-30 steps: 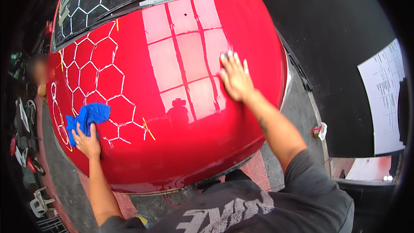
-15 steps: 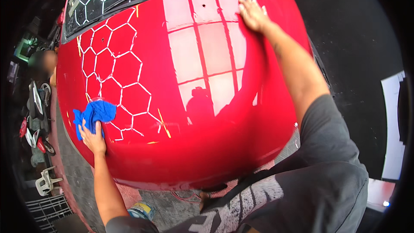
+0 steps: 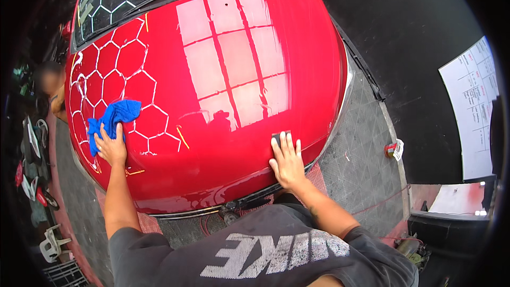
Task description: The person wipes the hood of a red car using a blue microfiber cloth. They repeatedly dip the cloth into a bucket of water and continue wiping the surface in sections.
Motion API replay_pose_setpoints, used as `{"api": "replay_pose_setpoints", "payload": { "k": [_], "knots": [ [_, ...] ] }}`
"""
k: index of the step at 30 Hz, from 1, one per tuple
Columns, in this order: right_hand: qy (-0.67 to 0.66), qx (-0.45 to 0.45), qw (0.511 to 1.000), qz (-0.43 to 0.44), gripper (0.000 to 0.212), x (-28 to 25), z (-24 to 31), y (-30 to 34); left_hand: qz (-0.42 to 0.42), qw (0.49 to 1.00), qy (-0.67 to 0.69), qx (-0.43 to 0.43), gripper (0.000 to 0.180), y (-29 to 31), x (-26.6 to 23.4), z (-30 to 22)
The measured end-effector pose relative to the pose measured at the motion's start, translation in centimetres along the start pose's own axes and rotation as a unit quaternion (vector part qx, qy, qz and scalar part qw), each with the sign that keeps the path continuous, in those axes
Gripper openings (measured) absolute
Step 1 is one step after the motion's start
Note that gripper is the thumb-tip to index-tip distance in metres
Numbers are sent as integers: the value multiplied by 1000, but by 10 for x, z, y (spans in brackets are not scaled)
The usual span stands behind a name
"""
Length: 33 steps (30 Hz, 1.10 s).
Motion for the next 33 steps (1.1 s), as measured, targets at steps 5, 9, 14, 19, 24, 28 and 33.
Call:
{"api": "replay_pose_setpoints", "payload": {
  "k": [5, 9, 14, 19, 24, 28, 33],
  "knots": [
    [69, -36, 995, -56, 65, -75, -26, -196, -2, 1000, -14, 0, 87, 5, -2, 9],
    [65, -16, 997, -41, 66, -120, -71, -391, -1, 1000, -10, 12, 83, 9, 9, 20],
    [69, 2, 997, -39, 65, -164, -116, -596, -28, 999, 19, 37, 81, 5, 19, 38],
    [33, 8, 997, -75, 67, -156, -123, -622, -24, 998, 43, 33, 81, 0, 11, 33],
    [33, -25, 998, -50, 66, -126, -96, -441, 3, 1000, 12, 15, 85, 3, 8, 12],
    [25, -36, 998, -41, 65, -77, -37, -234, -9, 1000, 7, -1, 86, 4, -5, 11],
    [-18, -20, 1000, -4, 70, 5, 21, -6, 4, 1000, 9, -3, 89, 3, -3, 1]
  ]
}}
Point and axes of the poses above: each hand's wrist, its own y-axis away from the middle knuckle, its own x-axis out of the palm, z = x × y, the point moved 6 cm from there along -y, towards the middle knuckle, and after that the axes turned 11 degrees about -y, right-handed, at the moved point
